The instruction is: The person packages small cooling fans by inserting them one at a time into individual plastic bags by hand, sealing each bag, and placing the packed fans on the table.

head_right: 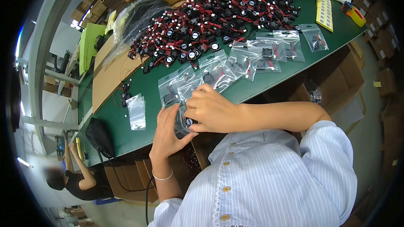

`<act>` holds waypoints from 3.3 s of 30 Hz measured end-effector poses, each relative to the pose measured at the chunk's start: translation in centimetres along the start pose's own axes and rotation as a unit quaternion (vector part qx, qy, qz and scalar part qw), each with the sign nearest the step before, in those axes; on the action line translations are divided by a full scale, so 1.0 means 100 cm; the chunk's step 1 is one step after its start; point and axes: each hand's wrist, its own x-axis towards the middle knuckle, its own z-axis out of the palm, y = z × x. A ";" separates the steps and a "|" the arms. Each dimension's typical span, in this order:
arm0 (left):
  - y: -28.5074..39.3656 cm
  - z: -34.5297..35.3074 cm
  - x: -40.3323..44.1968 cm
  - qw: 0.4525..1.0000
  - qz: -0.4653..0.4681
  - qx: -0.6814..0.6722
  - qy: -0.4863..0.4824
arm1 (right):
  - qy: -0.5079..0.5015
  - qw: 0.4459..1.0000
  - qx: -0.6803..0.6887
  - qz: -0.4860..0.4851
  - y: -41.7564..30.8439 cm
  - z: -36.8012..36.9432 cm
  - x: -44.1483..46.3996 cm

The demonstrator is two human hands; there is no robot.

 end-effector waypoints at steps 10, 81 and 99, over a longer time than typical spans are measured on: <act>0.010 -0.001 0.005 0.978 -0.050 -0.201 -0.007 | -0.034 0.998 0.051 0.010 -0.002 -0.010 0.003; 0.083 0.001 0.042 0.740 -0.263 -0.590 -0.188 | -0.142 0.957 0.222 0.125 -0.014 -0.094 -0.058; 0.076 0.011 0.048 0.763 -0.255 -0.591 -0.064 | -0.172 0.886 0.343 0.261 -0.007 -0.094 -0.059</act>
